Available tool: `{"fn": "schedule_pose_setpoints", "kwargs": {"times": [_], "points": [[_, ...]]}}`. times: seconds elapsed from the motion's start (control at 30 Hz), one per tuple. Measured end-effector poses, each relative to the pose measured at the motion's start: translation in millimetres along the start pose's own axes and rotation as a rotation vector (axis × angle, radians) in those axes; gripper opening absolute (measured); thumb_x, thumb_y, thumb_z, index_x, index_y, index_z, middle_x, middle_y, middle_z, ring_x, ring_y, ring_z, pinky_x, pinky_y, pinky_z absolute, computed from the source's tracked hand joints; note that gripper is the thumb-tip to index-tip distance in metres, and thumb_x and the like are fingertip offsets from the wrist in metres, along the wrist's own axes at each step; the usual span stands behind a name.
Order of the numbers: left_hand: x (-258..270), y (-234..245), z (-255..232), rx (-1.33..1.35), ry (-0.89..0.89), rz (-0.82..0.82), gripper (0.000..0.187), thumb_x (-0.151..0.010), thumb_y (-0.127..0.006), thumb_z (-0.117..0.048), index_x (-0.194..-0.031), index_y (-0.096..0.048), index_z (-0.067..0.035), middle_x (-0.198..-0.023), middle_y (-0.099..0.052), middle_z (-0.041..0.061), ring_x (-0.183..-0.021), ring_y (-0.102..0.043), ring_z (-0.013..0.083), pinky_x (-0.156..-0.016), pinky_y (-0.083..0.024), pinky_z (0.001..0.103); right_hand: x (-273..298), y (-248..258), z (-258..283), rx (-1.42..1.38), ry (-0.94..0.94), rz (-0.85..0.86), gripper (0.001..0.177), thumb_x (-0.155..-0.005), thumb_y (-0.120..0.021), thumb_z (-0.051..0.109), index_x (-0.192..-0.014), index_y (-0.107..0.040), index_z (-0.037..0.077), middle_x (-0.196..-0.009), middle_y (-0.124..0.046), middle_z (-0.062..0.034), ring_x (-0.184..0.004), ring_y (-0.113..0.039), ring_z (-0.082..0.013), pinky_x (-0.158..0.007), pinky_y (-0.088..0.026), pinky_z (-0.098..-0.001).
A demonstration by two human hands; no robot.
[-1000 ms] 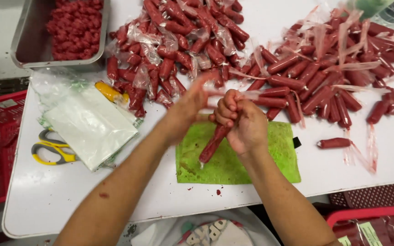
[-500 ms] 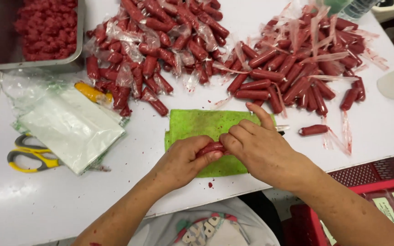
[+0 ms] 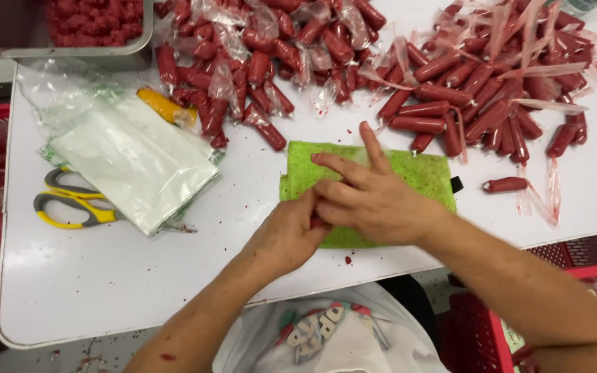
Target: The person wraps processed sausages in plastic film by hand, tying off the ends and placing them onto a pile.
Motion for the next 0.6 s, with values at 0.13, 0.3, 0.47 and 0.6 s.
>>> {"fn": "schedule_pose_setpoints", "kwargs": {"times": [0.13, 0.3, 0.47, 0.6], "points": [[37, 21, 15, -0.285, 0.175, 0.343, 0.016, -0.097, -0.057, -0.030, -0.109, -0.061, -0.021, -0.083, -0.068, 0.001, -0.075, -0.062, 0.0193, -0.072, -0.046, 0.032, 7, 16, -14, 0.050, 0.186, 0.079, 0.024, -0.095, -0.050, 0.001, -0.097, -0.056, 0.024, -0.115, -0.053, -0.0025, -0.147, -0.034, -0.0387, -0.119, 0.001, -0.0721], [29, 38, 31, -0.261, 0.065, 0.425, 0.098, -0.079, -0.066, -0.054, -0.162, -0.020, -0.030, -0.115, -0.067, 0.009, -0.090, -0.062, 0.0232, -0.080, -0.046, 0.030, -19, -6, 0, -0.011, 0.209, 0.130, 0.011, -0.098, -0.059, 0.011, -0.092, -0.065, 0.018, -0.110, -0.058, -0.0053, -0.144, -0.043, -0.0386, -0.119, -0.006, -0.0714], [46, 73, -11, 0.052, 0.006, -0.079, 0.047, -0.095, -0.053, -0.036, -0.139, -0.053, -0.020, -0.056, -0.048, 0.000, -0.055, -0.048, 0.0165, -0.058, -0.040, 0.034, -64, -6, -23, 0.175, 0.373, -0.163, 0.042, -0.109, -0.060, 0.038, -0.134, -0.043, 0.009, -0.138, -0.056, -0.0019, -0.133, -0.062, -0.0212, -0.124, -0.006, -0.0605], [91, 95, 47, -0.145, -0.012, -0.260, 0.034, -0.097, -0.053, -0.040, -0.125, -0.063, -0.025, -0.090, -0.079, 0.004, -0.080, -0.075, 0.0274, -0.074, -0.054, 0.035, -118, -26, -86, 0.168, 0.523, -0.308, 0.026, -0.106, -0.065, 0.017, -0.124, -0.048, 0.011, -0.149, -0.050, -0.0205, -0.141, -0.047, -0.0203, -0.126, 0.009, -0.0567]]}}
Point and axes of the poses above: each hand's wrist, its own x-axis away from the middle knuckle, its own y-axis out of the back of the hand, z = x × y, the point moved 5 cm from there along -x, towards the middle knuckle
